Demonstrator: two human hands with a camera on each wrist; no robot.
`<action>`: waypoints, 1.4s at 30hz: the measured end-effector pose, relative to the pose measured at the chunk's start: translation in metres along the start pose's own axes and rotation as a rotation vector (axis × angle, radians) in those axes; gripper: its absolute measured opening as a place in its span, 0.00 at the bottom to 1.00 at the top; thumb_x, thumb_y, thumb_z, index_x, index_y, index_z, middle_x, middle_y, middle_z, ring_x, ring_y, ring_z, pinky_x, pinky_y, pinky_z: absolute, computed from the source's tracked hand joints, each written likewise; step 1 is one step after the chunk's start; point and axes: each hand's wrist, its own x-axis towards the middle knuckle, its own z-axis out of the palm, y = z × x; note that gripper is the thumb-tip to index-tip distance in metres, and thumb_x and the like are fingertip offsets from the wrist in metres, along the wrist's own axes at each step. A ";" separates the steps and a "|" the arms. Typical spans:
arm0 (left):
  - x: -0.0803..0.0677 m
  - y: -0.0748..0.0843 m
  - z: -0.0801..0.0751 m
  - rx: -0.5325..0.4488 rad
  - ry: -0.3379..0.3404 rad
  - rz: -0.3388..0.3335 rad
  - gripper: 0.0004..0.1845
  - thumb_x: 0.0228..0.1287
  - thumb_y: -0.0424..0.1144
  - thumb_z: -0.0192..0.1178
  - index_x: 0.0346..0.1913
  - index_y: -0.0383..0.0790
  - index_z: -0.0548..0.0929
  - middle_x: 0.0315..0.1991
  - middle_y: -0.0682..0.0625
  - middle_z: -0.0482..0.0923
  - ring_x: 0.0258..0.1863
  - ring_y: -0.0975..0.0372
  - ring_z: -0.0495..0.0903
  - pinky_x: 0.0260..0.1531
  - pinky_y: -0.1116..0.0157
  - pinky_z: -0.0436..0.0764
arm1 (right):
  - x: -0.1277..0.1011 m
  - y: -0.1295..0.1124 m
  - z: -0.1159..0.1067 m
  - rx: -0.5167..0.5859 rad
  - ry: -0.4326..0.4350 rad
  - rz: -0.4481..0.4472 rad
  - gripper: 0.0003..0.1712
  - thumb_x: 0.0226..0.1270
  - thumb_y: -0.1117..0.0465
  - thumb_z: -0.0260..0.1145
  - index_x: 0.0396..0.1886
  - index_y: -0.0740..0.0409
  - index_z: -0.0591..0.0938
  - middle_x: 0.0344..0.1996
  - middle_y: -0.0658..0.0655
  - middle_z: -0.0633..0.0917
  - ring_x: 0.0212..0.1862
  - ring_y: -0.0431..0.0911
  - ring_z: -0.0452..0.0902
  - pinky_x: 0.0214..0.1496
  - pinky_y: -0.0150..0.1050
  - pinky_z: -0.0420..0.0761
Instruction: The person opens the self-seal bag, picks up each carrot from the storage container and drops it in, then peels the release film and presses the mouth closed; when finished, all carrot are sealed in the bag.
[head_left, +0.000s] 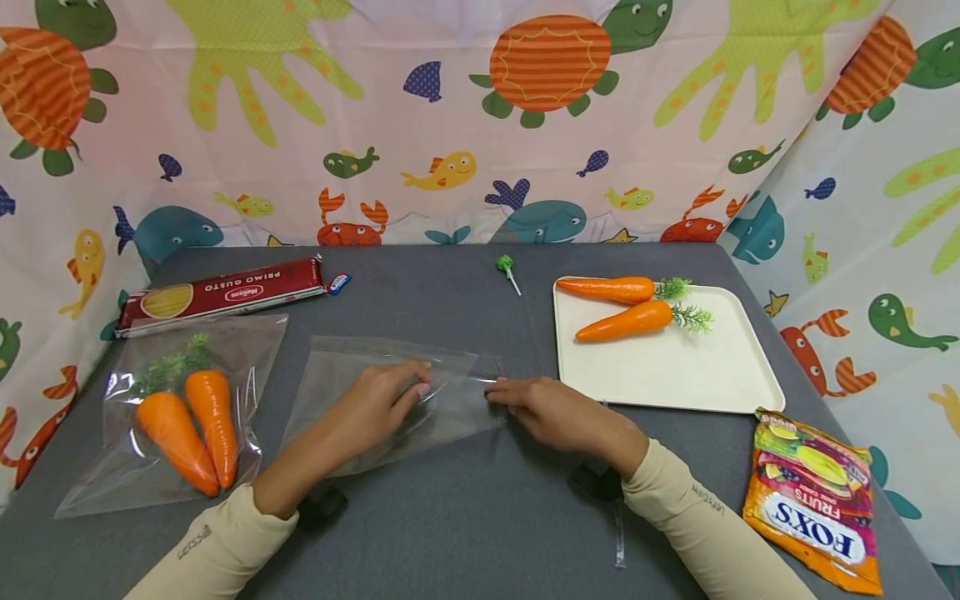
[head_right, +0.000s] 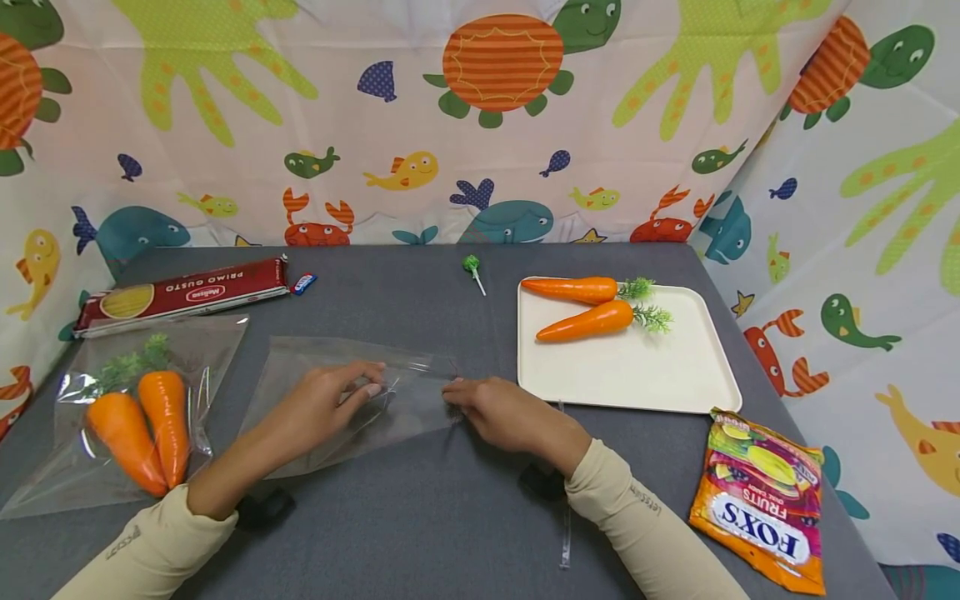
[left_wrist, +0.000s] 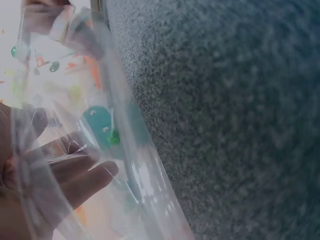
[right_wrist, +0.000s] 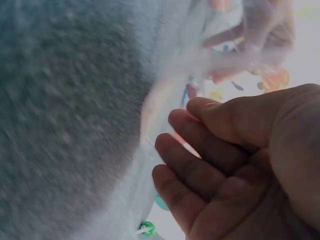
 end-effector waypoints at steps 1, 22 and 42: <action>0.000 0.000 0.001 -0.001 0.001 0.001 0.07 0.70 0.34 0.58 0.47 0.39 0.82 0.55 0.44 0.80 0.42 0.63 0.81 0.39 0.58 0.80 | 0.000 0.000 -0.002 0.012 0.015 -0.004 0.21 0.70 0.73 0.57 0.61 0.65 0.78 0.61 0.59 0.77 0.63 0.50 0.72 0.62 0.47 0.72; 0.002 0.001 0.001 -0.014 0.014 -0.009 0.09 0.70 0.34 0.59 0.49 0.38 0.83 0.44 0.51 0.84 0.34 0.68 0.78 0.37 0.61 0.80 | -0.050 0.065 -0.073 0.027 0.395 0.277 0.18 0.66 0.72 0.63 0.55 0.66 0.81 0.50 0.63 0.84 0.50 0.58 0.79 0.47 0.55 0.79; 0.002 0.000 0.000 -0.028 0.007 0.007 0.10 0.71 0.35 0.59 0.51 0.38 0.83 0.46 0.50 0.84 0.38 0.69 0.80 0.39 0.62 0.81 | -0.095 0.135 -0.100 -0.008 0.419 0.666 0.23 0.69 0.64 0.61 0.61 0.69 0.76 0.58 0.74 0.75 0.59 0.67 0.68 0.59 0.65 0.66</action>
